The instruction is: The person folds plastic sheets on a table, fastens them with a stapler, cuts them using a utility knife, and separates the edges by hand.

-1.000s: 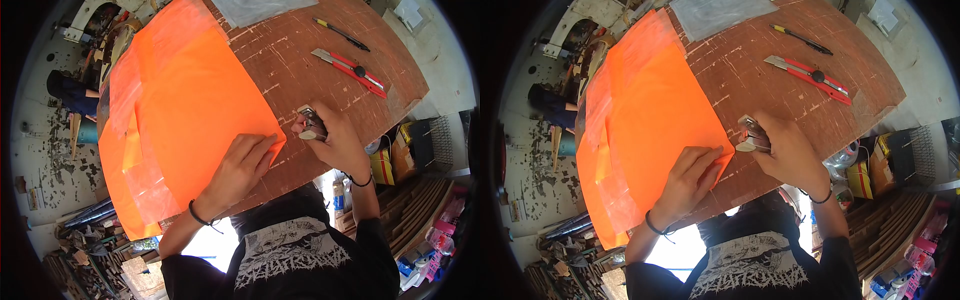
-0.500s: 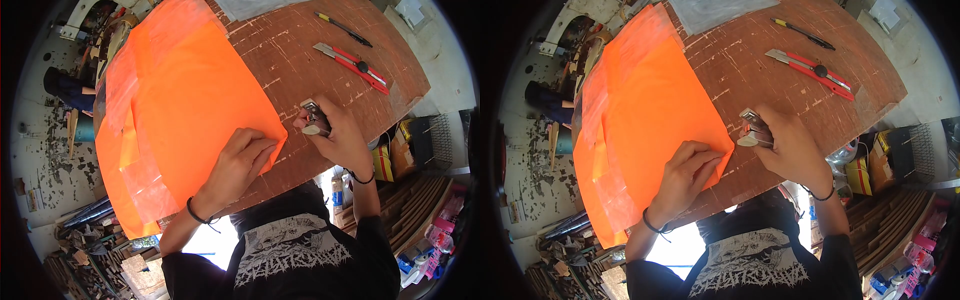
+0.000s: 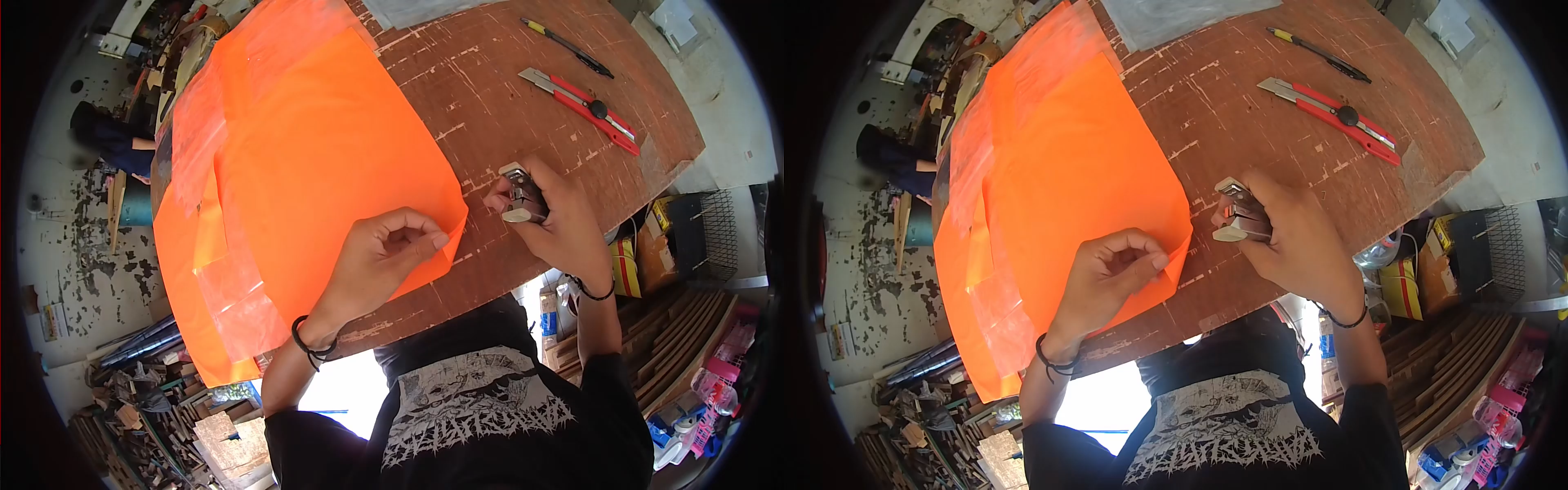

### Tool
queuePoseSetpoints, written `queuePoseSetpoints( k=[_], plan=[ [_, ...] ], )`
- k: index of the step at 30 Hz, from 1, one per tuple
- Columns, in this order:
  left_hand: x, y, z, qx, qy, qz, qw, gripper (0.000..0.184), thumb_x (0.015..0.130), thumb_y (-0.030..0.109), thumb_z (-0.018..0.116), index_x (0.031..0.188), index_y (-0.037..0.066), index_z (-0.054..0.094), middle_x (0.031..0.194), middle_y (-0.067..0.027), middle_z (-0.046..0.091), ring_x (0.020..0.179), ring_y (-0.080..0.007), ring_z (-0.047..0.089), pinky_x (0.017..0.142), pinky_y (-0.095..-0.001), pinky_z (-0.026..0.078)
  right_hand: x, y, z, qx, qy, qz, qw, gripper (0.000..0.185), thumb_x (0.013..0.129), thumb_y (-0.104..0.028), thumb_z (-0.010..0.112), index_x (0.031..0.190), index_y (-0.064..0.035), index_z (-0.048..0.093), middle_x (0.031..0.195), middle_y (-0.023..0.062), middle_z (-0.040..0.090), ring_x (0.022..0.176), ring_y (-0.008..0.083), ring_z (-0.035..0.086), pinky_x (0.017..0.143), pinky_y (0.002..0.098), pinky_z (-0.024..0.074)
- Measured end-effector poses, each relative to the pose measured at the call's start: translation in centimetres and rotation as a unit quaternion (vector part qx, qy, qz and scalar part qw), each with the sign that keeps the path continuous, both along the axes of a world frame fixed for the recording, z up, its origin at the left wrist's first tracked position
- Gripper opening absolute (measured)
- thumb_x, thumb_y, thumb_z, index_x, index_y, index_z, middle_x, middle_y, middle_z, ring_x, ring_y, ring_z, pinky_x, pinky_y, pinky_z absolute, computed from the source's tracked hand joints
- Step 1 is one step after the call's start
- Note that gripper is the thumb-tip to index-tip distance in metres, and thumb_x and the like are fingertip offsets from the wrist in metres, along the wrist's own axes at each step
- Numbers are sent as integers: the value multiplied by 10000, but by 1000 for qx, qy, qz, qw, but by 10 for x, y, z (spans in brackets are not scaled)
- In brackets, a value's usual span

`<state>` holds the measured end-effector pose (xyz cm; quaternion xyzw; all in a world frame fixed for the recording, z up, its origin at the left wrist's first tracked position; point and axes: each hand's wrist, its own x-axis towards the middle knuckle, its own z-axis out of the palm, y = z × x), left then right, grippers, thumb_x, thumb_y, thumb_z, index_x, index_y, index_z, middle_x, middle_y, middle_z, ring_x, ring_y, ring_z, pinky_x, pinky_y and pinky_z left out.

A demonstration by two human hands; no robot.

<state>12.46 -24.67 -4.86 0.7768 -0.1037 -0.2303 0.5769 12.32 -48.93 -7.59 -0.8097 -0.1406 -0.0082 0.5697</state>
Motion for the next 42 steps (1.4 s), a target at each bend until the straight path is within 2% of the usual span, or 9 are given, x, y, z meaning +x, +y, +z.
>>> queuePoseSetpoints(
  k=[3, 5, 15, 20, 27, 29, 33, 38, 42],
  plan=[
    [2, 2, 3, -48, 100, -3, 994, 111, 932, 76, 636, 978, -25, 623, 896, -53, 665, 828, -92, 643, 761, -240, 528, -5, 3, 0, 28, -13, -9, 999, 197, 826, -4, 673, 971, 26, 543, 859, 91, 698, 820, 143, 704, 718, 258, 534],
    [1, 3, -4, -82, 64, 27, 994, 69, 917, 32, 639, 955, -10, 599, 905, -68, 670, 844, -101, 652, 770, -246, 537, -11, 7, 3, 6, -9, -2, 1000, 299, 758, 23, 679, 1022, 16, 540, 876, 117, 701, 814, 239, 715, 704, 303, 540],
    [-4, 2, 6, -100, 32, 35, 994, 115, 867, -21, 672, 954, 1, 601, 912, -56, 668, 851, -100, 655, 791, -240, 543, -37, 46, 5, 131, 99, -52, 985, 210, 843, -29, 688, 978, 30, 539, 894, 114, 713, 797, 165, 713, 655, 266, 560],
    [-15, -5, 7, -54, -108, -18, 993, 188, 847, -23, 682, 1001, 3, 578, 870, -59, 653, 840, -108, 651, 770, -253, 539, -36, 53, 7, 335, 153, -67, 927, 241, 874, -103, 707, 989, 8, 527, 961, 118, 704, 788, 133, 698, 598, 247, 567],
    [-14, -2, -1, -75, -71, 19, 994, 350, 871, -41, 613, 1152, 8, 410, 938, -104, 610, 800, -148, 653, 747, -282, 544, -31, 57, 2, 256, 111, -19, 960, 299, 857, -114, 730, 1030, 12, 522, 981, 133, 703, 817, 138, 696, 628, 249, 562],
    [-9, 3, 7, -189, 78, 37, 978, 328, 909, -1, 575, 1176, -28, 387, 966, -127, 598, 756, -177, 661, 733, -295, 546, -31, 58, -1, 241, 132, -28, 961, 321, 847, -110, 735, 1054, 18, 525, 973, 134, 712, 830, 151, 702, 663, 272, 559],
    [0, 7, 9, -170, 111, 59, 977, 339, 945, 56, 550, 1215, -53, 377, 972, -149, 611, 758, -202, 671, 709, -300, 558, -32, 62, -8, 202, 73, -38, 976, 323, 835, -95, 733, 1056, 16, 525, 959, 125, 722, 818, 174, 711, 692, 296, 553],
    [12, 7, 8, -38, 139, -1, 990, 277, 947, 162, 627, 1094, -65, 570, 908, -106, 671, 683, -164, 670, 617, -261, 549, -31, 64, -8, 171, 76, -65, 980, 298, 823, -70, 724, 1031, 4, 523, 915, 99, 726, 815, 210, 719, 712, 313, 546],
    [12, 8, 2, -57, 105, 8, 993, 206, 926, 145, 658, 975, -54, 634, 853, -81, 680, 680, -118, 656, 592, -231, 542, -31, 63, -8, 122, 64, -69, 988, 280, 820, -32, 710, 1019, 18, 519, 878, 102, 717, 814, 203, 719, 695, 316, 566]
  ],
)
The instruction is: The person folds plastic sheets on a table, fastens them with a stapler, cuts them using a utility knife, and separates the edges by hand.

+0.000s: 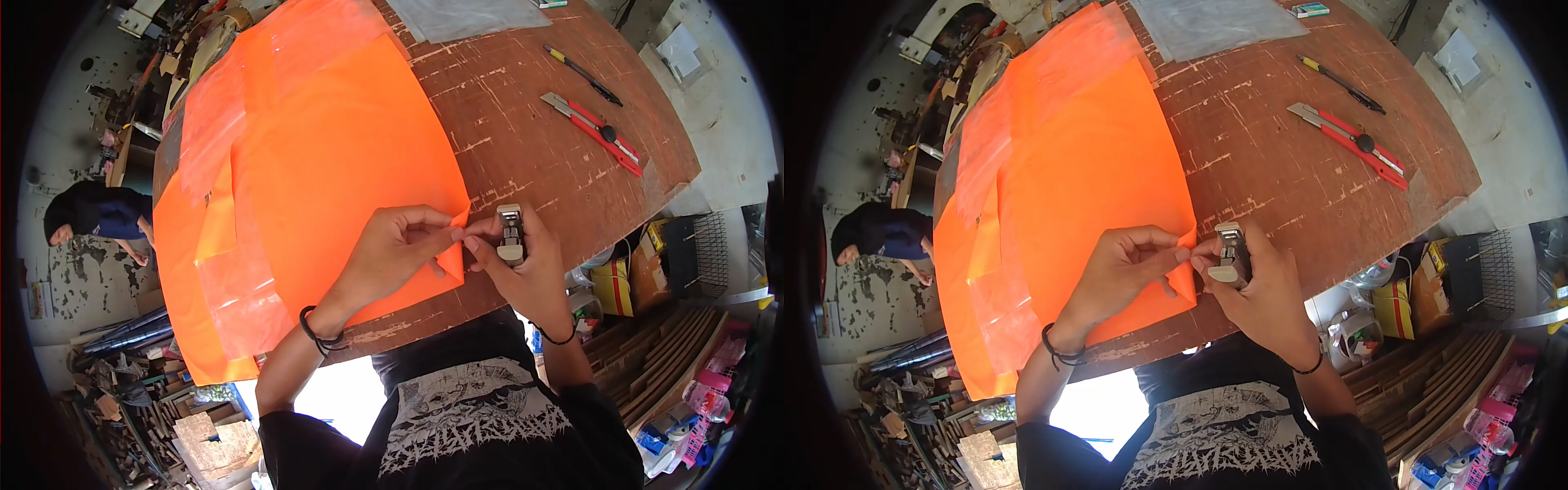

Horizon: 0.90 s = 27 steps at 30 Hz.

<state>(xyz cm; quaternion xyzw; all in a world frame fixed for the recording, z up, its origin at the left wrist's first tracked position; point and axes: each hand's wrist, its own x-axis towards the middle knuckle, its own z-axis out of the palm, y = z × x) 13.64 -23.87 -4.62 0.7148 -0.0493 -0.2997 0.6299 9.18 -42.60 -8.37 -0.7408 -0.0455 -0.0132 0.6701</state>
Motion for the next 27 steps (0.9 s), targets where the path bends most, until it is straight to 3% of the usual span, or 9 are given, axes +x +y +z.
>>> queuePoseSetpoints(
  k=[8, 14, 27],
  plan=[
    [-2, 6, -2, 27, -7, -24, 999, 180, 895, 111, 696, 974, -39, 639, 822, -43, 654, 712, -88, 640, 604, -227, 534, 2, 7, 11, 64, 38, -36, 997, 178, 878, -21, 654, 974, 43, 518, 947, 132, 698, 831, 184, 709, 611, 283, 615],
    [-4, 8, 10, 55, 25, -71, 996, 147, 903, 78, 678, 978, -40, 629, 850, -55, 664, 757, -109, 653, 688, -231, 531, 2, 6, 9, 62, 36, -34, 997, 198, 875, -28, 663, 977, 45, 509, 951, 137, 700, 815, 175, 707, 615, 282, 615],
    [-8, 7, -1, 23, -10, -42, 999, 125, 904, 53, 666, 965, -56, 667, 868, -70, 684, 770, -115, 658, 701, -239, 545, 0, 4, 5, 70, 24, -18, 997, 260, 838, -45, 725, 968, 33, 514, 887, 124, 709, 765, 143, 700, 600, 248, 566]
  ],
)
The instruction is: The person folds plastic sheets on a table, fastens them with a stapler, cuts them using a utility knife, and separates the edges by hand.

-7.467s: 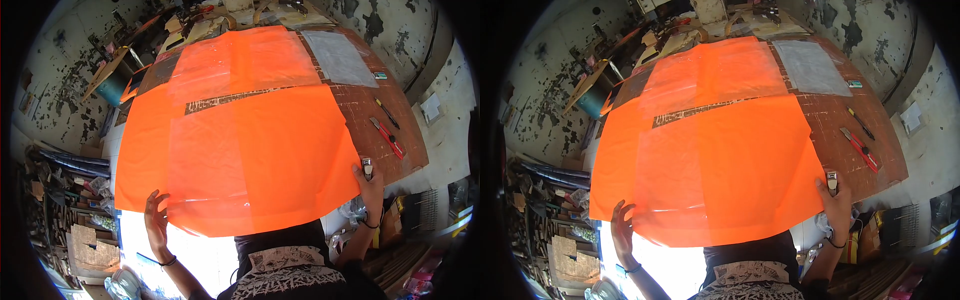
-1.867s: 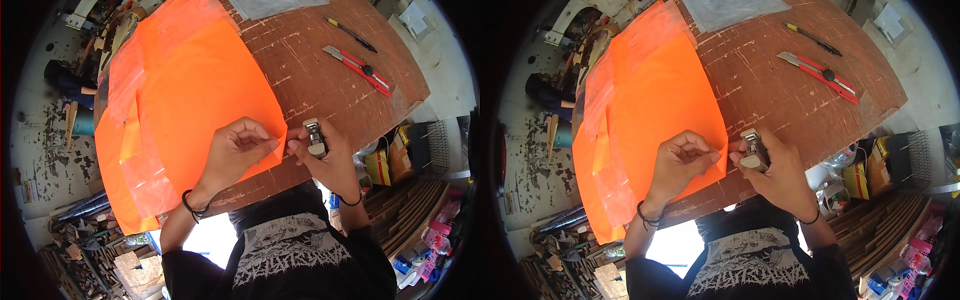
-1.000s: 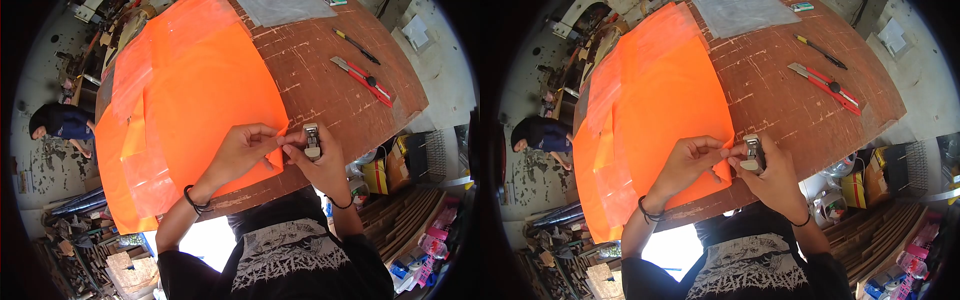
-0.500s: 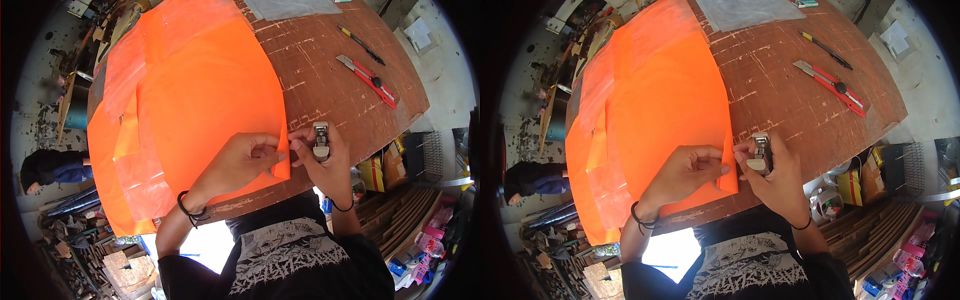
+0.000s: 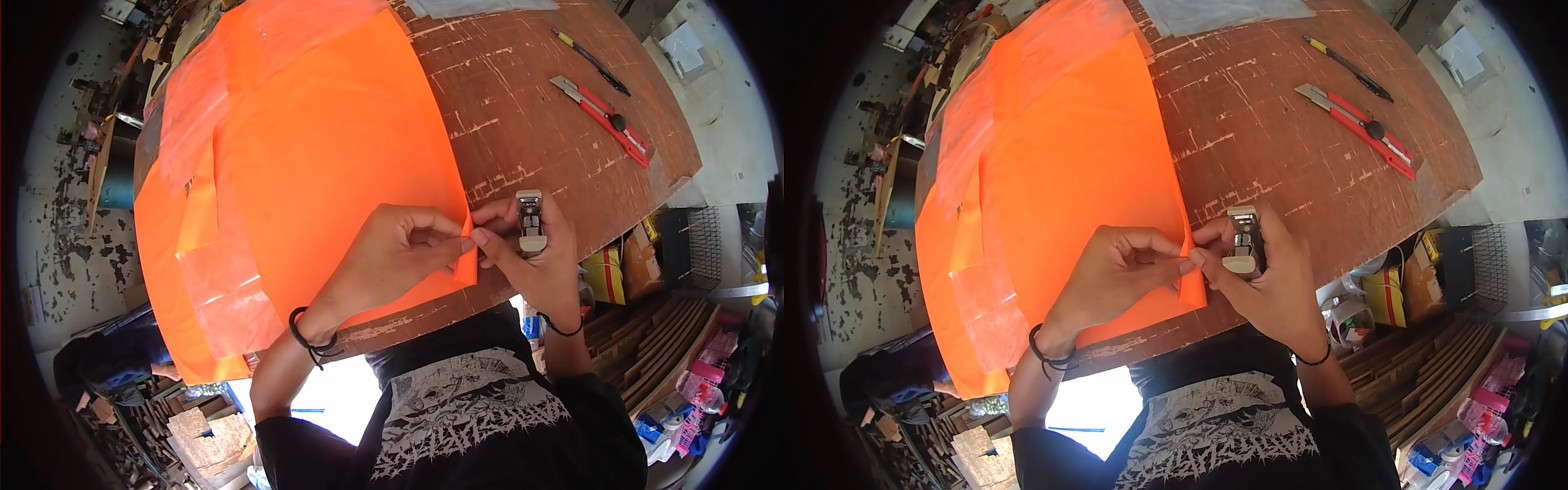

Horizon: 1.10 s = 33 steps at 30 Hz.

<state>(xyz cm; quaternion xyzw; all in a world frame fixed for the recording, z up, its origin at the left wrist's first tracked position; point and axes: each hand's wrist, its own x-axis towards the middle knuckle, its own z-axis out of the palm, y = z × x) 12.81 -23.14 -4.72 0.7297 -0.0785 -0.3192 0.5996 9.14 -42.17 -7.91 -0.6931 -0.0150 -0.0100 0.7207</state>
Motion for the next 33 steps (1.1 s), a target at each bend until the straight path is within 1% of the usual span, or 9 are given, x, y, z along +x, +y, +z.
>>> queuePoseSetpoints(
  k=[5, 11, 14, 18, 20, 24, 26, 29, 33],
  plan=[
    [5, 4, 0, -76, 25, -24, 996, 185, 905, 52, 661, 1051, -61, 679, 895, -82, 692, 782, -128, 666, 730, -255, 550, 0, 0, 0, 9, -23, -12, 1000, 260, 836, -34, 726, 958, 34, 506, 871, 120, 707, 738, 122, 687, 615, 230, 545],
    [9, 8, -6, -107, 66, -48, 991, 233, 920, 71, 646, 1100, -77, 654, 955, -125, 705, 799, -158, 689, 772, -282, 572, -1, -2, -1, 46, -12, -15, 999, 239, 851, 7, 698, 946, 14, 479, 876, 135, 698, 736, 124, 677, 625, 242, 550],
    [11, 8, -6, -118, 60, -52, 990, 226, 908, 56, 655, 1093, -74, 661, 960, -132, 707, 784, -162, 691, 764, -277, 572, -2, -5, -1, 111, 0, 11, 994, 267, 841, 34, 696, 946, 1, 452, 928, 167, 689, 793, 146, 686, 667, 257, 560],
    [12, 7, -2, -122, 64, -50, 989, 228, 893, 47, 671, 1087, -73, 667, 944, -132, 708, 791, -161, 693, 758, -271, 572, -2, -8, -1, 123, 0, 34, 992, 296, 824, 60, 700, 946, -11, 440, 979, 187, 675, 849, 172, 691, 718, 278, 572],
    [11, 5, -1, -119, 77, -7, 990, 200, 836, -2, 714, 1010, -92, 673, 854, -134, 697, 727, -189, 700, 687, -292, 584, -2, -9, -3, 120, -4, 40, 992, 310, 809, 67, 711, 945, -16, 445, 994, 186, 668, 874, 186, 694, 746, 297, 581],
    [12, 7, -2, -118, 77, -11, 990, 195, 833, -3, 716, 1002, -91, 673, 838, -138, 697, 724, -192, 701, 686, -291, 585, -3, -10, -2, 107, -3, 43, 993, 320, 801, 72, 718, 945, -18, 447, 991, 179, 667, 874, 184, 693, 754, 303, 585],
    [12, 9, -4, -112, 75, -37, 990, 234, 865, 42, 703, 1067, -72, 673, 901, -133, 710, 789, -169, 698, 743, -269, 577, -2, -10, -3, 106, -11, 48, 993, 331, 797, 73, 722, 952, -16, 443, 1002, 183, 663, 877, 185, 692, 756, 299, 586],
    [11, 6, -3, -115, 78, -10, 990, 185, 836, -10, 707, 1002, -86, 678, 838, -132, 701, 728, -191, 700, 689, -289, 583, -3, -12, -4, 121, -11, 62, 991, 353, 785, 78, 731, 964, -13, 440, 1019, 187, 655, 882, 191, 692, 745, 290, 589],
    [12, 6, -6, -116, 73, -19, 990, 182, 835, -14, 703, 1005, -77, 683, 845, -125, 703, 749, -185, 700, 702, -282, 581, -3, -11, 2, 117, 10, 69, 991, 381, 769, 79, 745, 975, -10, 436, 1040, 190, 643, 890, 197, 693, 727, 284, 594]
  ],
)
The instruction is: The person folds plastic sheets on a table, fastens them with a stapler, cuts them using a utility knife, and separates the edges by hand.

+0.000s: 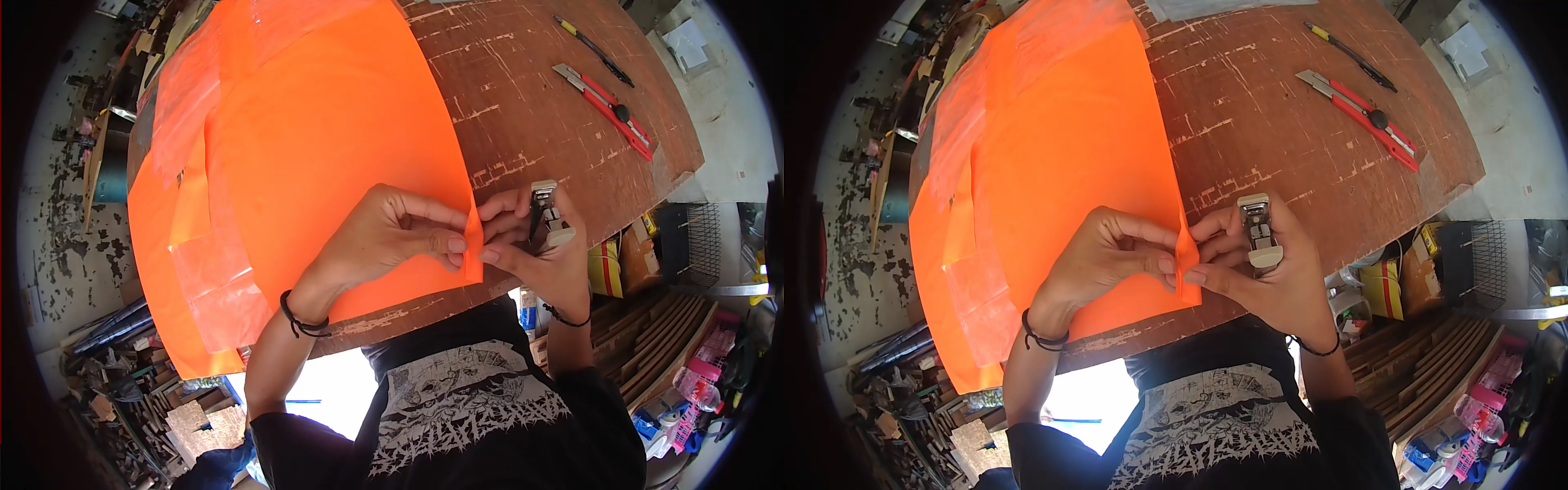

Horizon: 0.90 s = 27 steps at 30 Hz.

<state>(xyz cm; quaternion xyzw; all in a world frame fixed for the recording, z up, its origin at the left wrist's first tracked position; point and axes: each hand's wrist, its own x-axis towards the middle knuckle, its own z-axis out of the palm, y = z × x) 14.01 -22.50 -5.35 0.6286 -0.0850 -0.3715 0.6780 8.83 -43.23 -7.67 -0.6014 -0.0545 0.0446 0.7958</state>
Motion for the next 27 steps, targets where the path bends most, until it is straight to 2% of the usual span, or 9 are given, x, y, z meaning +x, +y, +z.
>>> queuePoseSetpoints(
  k=[9, 12, 14, 19, 21, 22, 23, 25, 27],
  plan=[
    [-1, 0, 1, 5, -15, -20, 1000, 249, 873, 57, 699, 1087, -67, 669, 918, -127, 708, 808, -162, 691, 764, -270, 573, 2, 5, 4, -8, -10, 6, 1000, 464, 705, -4, 836, 988, -3, 468, 993, 130, 634, 852, 164, 683, 658, 256, 580],
    [-3, -1, 1, 23, -42, -30, 998, 254, 896, 75, 678, 1106, -65, 659, 955, -113, 704, 849, -154, 684, 790, -267, 560, 4, 7, 9, -135, -85, -27, 987, 404, 738, -70, 831, 958, -28, 495, 918, 77, 638, 752, 98, 637, 601, 223, 523],
    [-3, 1, -1, 0, -47, -28, 998, 248, 915, 76, 648, 1127, -52, 651, 998, -99, 696, 905, -139, 668, 813, -261, 548, 2, 8, 17, -261, -1, -28, 965, 311, 803, -96, 782, 918, -53, 496, 863, 39, 634, 673, 56, 570, 573, 213, 468],
    [3, 28, 26, 20, -110, 107, 988, 255, 865, 30, 649, 1112, -35, 657, 964, -48, 687, 818, -88, 646, 741, -225, 536, 4, 10, -7, -68, -18, -77, 995, 261, 864, -32, 698, 914, -64, 443, 822, 13, 608, 627, 22, 520, 540, 196, 422],
    [5, 68, 65, -55, -97, 205, 972, 304, 832, 47, 638, 1129, -15, 654, 954, -13, 668, 774, -42, 604, 658, -206, 529, 5, 4, -5, -41, 6, -84, 996, 261, 871, -12, 682, 929, -75, 436, 801, -3, 579, 587, 7, 482, 486, 181, 379],
    [6, 92, 73, -6, -195, 313, 930, 314, 848, 93, 614, 1147, -1, 634, 956, -25, 671, 824, -71, 630, 669, -239, 554, 5, 2, -2, -43, -2, -89, 995, 257, 881, -31, 681, 925, -85, 434, 747, -20, 533, 539, 3, 438, 424, 182, 333],
    [4, 111, 96, -118, -226, 278, 926, 303, 881, 129, 562, 1157, 16, 613, 1030, -49, 667, 920, -137, 646, 764, -280, 562, 6, 1, -2, -37, -12, -89, 995, 257, 881, -31, 681, 925, -85, 434, 747, -20, 533, 539, 3, 438, 424, 182, 333],
    [-8, 150, 131, -227, -258, 419, 841, 277, 909, 147, 514, 1148, 42, 608, 1125, -68, 649, 998, -199, 640, 864, -332, 538, 7, -2, -3, 1, 50, -138, 989, 254, 892, -68, 685, 920, -94, 433, 694, -36, 479, 499, 9, 402, 380, 188, 300],
    [-27, 214, 157, -319, -290, 422, 798, 271, 922, 123, 479, 1157, 71, 603, 1187, -85, 627, 1053, -224, 613, 914, -360, 504, 10, -5, -5, 14, 32, -177, 984, 243, 901, -101, 682, 922, -105, 440, 682, -47, 462, 507, 7, 404, 376, 185, 305]
  ],
)
